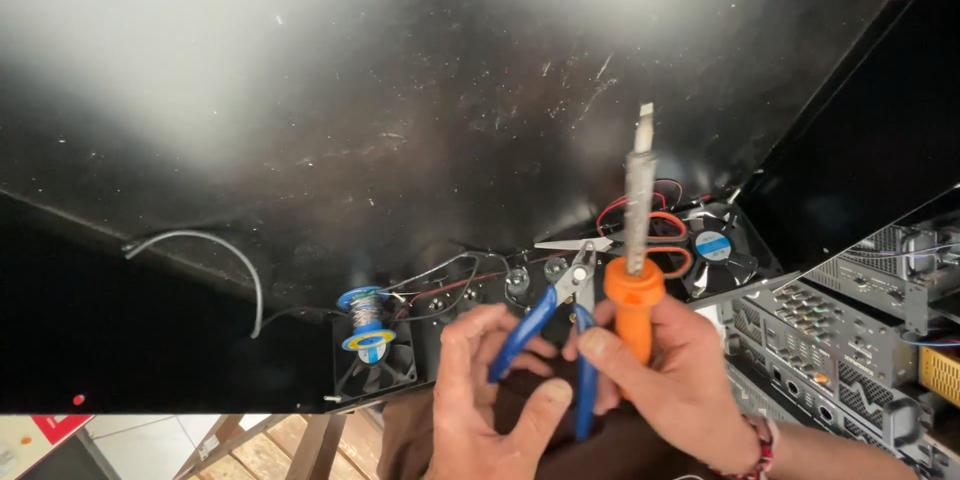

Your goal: The person uses a soldering iron and pliers to work on a black electronic circuit board. They hold wires in place with pliers while applying the soldering iron to various connection points on the board.

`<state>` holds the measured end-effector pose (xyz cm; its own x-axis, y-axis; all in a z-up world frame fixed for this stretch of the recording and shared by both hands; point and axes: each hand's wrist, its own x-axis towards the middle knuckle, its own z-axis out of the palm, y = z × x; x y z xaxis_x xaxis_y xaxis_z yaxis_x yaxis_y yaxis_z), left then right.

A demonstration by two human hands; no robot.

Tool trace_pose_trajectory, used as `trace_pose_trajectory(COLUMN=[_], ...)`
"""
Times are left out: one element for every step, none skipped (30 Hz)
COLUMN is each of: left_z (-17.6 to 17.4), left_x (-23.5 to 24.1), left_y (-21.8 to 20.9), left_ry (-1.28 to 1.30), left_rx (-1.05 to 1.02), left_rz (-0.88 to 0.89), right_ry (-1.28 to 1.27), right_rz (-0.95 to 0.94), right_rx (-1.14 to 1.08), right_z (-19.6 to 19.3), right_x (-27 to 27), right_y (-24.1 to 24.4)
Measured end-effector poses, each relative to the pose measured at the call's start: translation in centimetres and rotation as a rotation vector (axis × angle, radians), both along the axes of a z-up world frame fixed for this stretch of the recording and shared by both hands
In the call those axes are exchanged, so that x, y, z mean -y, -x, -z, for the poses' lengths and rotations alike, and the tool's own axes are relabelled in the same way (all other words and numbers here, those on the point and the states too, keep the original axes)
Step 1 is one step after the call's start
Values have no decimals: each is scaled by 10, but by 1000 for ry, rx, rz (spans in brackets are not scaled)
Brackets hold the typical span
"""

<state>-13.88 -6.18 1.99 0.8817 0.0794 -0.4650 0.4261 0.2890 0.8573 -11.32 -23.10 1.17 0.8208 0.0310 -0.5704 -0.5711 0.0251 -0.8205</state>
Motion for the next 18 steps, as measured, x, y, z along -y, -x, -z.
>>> trace_pose_trajectory(left_z=[1,-9,-18,-28,-24,-20,-15,-15,-15,-15,-14,-12,-11,-6,-2,3,5,7], left_x=[-2,-3,-3,-4,-6,-8,-11,-11,-12,-13,-14,-14,-15,-15,-14,-14,-16,-18], left_y=[0,-7,-15,-22,-18,-14,-10,-9,-9,-8,-10,-11,-13,-10,-8,-6,-8,-10], left_ry=[-137,-136,-306,-476,-475,-516,-556,-557,-534,-512,-513,-498,-482,-482,-504,-524,-523,-508], left_rx=[12,10,35,62,61,123,185,187,176,162,161,195,229,229,169,110,110,225], left_rz=[22,24,91,157,159,214,270,270,309,347,348,410,473,475,576,681,685,698], right_ry=[-81,-80,-61,-42,-42,45,131,131,54,-24,-26,13,53,52,41,31,32,32], right_rz=[13,16,-5,-26,-24,-71,-118,-117,-90,-64,-64,-118,-173,-171,-243,-312,-308,-320], right_rx=[-44,-46,-31,-15,-16,13,41,43,0,-46,-48,-24,0,0,82,164,163,150], right_z=[7,5,4,2,1,0,-1,0,1,2,5,7,10,5,0,-5,-7,-9], right_x=[-1,-1,-2,-3,-4,-6,-8,-8,-8,-9,-6,-3,0,-2,-2,-3,-3,-2], right_y=[5,4,3,2,2,2,2,3,4,5,6,7,9,3,-2,-8,-11,-15])
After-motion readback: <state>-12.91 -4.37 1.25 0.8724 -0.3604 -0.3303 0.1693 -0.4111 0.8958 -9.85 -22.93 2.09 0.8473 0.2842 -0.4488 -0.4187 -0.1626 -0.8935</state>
